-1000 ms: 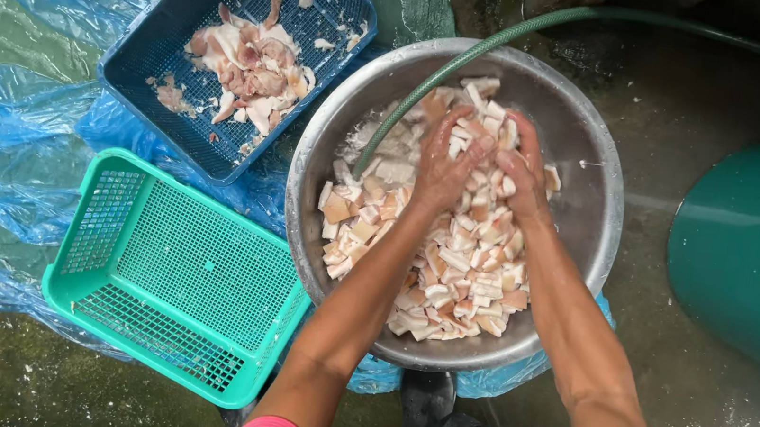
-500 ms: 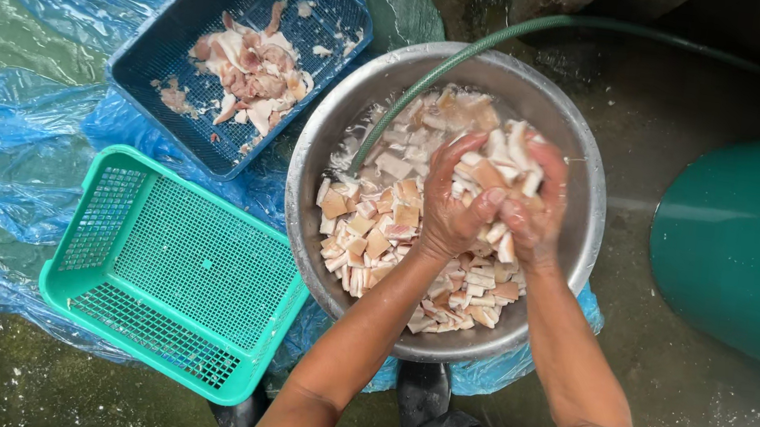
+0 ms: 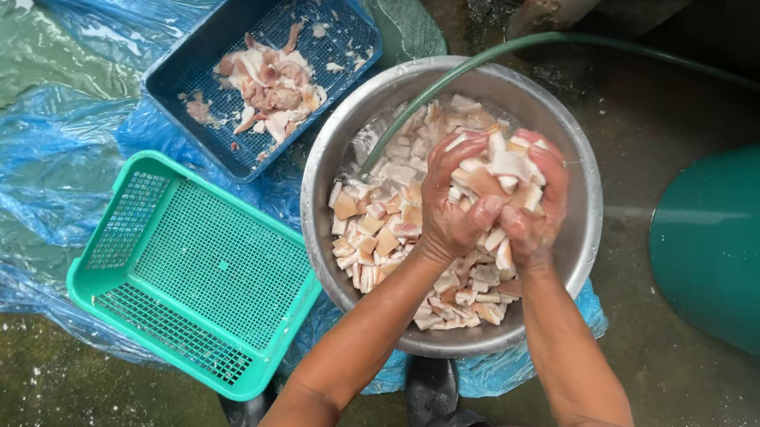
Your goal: The person washes cubed pieces of meat by hand in a large metal bowl filled with water. They repeatedly transfer the meat from a green basket into the bowl, agitate it in the water, and then pour the water out before refilling the bowl with a hose to continue rinsing.
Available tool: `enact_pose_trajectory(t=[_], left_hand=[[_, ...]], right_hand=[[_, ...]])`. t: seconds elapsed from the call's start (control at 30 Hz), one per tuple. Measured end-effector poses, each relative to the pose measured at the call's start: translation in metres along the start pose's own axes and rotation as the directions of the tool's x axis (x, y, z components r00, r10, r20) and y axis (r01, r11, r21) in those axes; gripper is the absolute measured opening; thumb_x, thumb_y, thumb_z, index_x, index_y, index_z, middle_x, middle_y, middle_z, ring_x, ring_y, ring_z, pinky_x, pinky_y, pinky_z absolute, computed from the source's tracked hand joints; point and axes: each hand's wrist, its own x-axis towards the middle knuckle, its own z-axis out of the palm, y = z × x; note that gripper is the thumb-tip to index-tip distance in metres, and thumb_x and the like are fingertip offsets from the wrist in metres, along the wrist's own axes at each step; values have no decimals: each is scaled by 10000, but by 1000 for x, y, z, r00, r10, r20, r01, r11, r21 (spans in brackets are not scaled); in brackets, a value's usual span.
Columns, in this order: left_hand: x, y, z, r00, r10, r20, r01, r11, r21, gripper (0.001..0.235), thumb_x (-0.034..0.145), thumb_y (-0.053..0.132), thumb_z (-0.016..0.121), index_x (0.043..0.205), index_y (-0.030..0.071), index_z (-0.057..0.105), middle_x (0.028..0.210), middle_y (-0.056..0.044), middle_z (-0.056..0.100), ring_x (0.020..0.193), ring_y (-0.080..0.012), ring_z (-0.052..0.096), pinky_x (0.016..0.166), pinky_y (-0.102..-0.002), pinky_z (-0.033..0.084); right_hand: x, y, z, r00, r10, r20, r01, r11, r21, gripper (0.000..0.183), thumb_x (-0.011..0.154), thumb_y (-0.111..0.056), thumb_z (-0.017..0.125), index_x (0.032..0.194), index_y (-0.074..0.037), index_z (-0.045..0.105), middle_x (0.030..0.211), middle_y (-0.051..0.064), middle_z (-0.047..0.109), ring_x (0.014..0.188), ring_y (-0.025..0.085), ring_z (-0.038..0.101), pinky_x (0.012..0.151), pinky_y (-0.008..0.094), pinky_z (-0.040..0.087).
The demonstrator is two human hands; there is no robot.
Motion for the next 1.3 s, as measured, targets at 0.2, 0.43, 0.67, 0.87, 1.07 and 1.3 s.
enact_pose_trajectory(t=[0.2,0.43,0.67,0.87,1.07,1.3], left_hand=[[-41,-36,-14,935,-345,-86,343,939,-33,569,917,386,680,1344,19,598,1329,-158,643,1260,-290,611,1138,-422,458],[-10,8,-20,991,-120,-57,119,993,-29,606,923,402,692,1394,39,576,1390,-137,616,1284,-258,583,1166,-387,436],[-15,4,-40,947,-287,-141,277,957,-87,616,899,414,703,1365,26,596,1347,-158,629,1290,-300,596,1157,-410,446],[-33,19,-78,943,-213,-257,227,974,26,588,904,408,709,1357,48,604,1346,-145,640,1289,-305,607,1171,-415,446],[-16,72,-162,913,-40,-407,148,960,237,617,885,426,720,1387,92,587,1311,-126,617,1241,-276,573,1134,-401,441],[-60,71,-285,753,8,-658,248,923,296,629,926,387,723,1436,63,550,1383,-137,598,1315,-292,558,1187,-417,422]], right_hand=[[-37,41,9,946,324,-7,-322,939,-122,695,866,-393,700,1448,-52,532,1488,129,530,1451,275,467,1273,411,320],[-12,-11,21,973,227,-40,-227,974,1,749,868,-448,712,1471,-68,482,1505,135,494,1420,279,500,1240,427,410],[-13,2,50,953,302,-12,-302,953,-29,740,866,-434,681,1464,-46,484,1458,145,497,1373,266,499,1209,402,388],[-31,-4,81,961,268,67,-255,954,-158,690,904,-428,625,1454,-25,520,1496,132,492,1423,248,477,1247,381,350],[-15,-28,176,913,270,307,-322,937,133,696,934,-427,653,1479,-43,454,1472,132,495,1369,257,515,1221,403,413],[-55,27,306,785,174,594,-352,915,197,630,967,-376,644,1468,-29,484,1510,120,497,1367,226,506,1214,368,407]])
